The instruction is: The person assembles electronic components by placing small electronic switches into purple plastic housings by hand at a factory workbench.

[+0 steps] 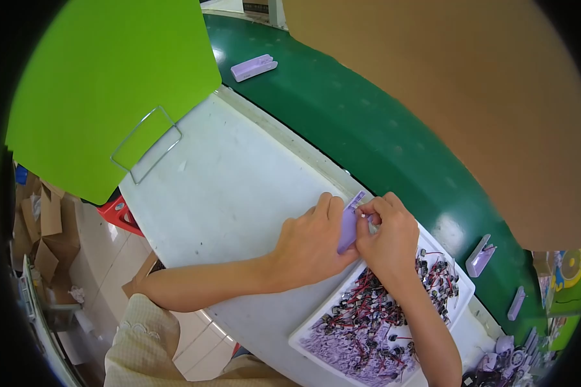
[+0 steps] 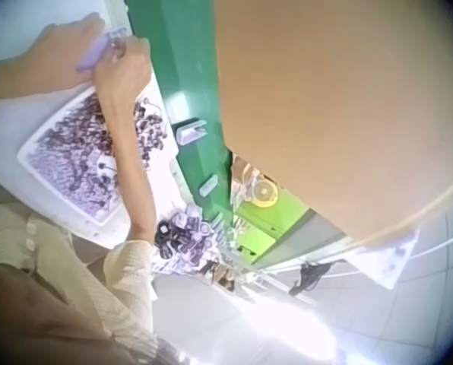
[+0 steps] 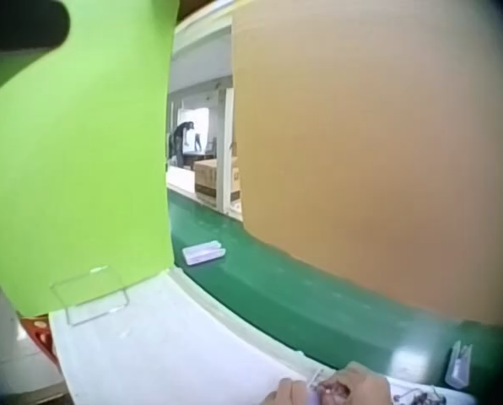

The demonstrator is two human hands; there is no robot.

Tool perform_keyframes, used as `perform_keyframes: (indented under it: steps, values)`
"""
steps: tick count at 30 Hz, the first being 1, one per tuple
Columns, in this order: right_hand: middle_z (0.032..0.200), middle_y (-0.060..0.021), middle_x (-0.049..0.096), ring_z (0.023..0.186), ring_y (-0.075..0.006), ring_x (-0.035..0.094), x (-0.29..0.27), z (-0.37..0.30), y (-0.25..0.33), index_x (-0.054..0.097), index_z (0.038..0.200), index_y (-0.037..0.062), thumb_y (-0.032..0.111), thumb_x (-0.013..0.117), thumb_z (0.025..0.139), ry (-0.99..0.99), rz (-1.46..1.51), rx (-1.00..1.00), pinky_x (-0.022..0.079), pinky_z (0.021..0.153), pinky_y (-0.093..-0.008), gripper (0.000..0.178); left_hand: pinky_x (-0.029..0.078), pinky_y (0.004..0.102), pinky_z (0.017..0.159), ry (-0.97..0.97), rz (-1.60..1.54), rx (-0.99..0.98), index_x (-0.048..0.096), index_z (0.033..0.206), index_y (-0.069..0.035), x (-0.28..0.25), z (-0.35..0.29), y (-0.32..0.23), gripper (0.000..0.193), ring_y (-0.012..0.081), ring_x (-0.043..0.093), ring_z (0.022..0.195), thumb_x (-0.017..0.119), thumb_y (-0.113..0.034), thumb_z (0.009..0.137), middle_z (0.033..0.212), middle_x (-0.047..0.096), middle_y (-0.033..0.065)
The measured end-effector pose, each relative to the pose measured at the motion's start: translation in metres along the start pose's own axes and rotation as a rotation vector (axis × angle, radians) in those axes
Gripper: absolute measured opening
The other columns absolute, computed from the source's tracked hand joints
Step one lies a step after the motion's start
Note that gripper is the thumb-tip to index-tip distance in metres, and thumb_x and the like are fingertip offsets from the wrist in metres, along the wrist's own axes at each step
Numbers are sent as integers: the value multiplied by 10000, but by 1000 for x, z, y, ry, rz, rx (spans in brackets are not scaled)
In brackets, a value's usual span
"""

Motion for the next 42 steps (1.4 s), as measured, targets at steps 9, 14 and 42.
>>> perform_keyframes:
  steps: [9,14,42]
  values:
    - [711,-98,566,613,-251,590,-3,1,10,657,758,16,21,667,696,22,-44,-91,453,552,-360,63,512,408,486,21,-33,-6,437,969,-12,5,-1,0,480,308,650,718,738,-325,766,908,510,152]
    - [663,-100,520,551,-226,507,1,4,5,654,753,3,-1,691,706,69,-11,-30,400,520,-348,61,530,410,516,33,-20,-41,433,975,-11,7,-2,5,489,307,649,717,747,-311,750,914,509,151]
    - [635,-95,463,525,-194,442,0,1,14,632,732,-10,-35,679,692,16,-56,-29,351,494,-334,67,506,346,456,-35,1,-21,451,928,-17,9,0,2,440,256,648,712,743,-274,723,883,521,133]
Point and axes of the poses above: each hand's wrist, its own z-axis towards the middle knuckle, its own x-axis out of the palm, y = z × x, the point moved 8 cm from there along z, towards the middle knuckle
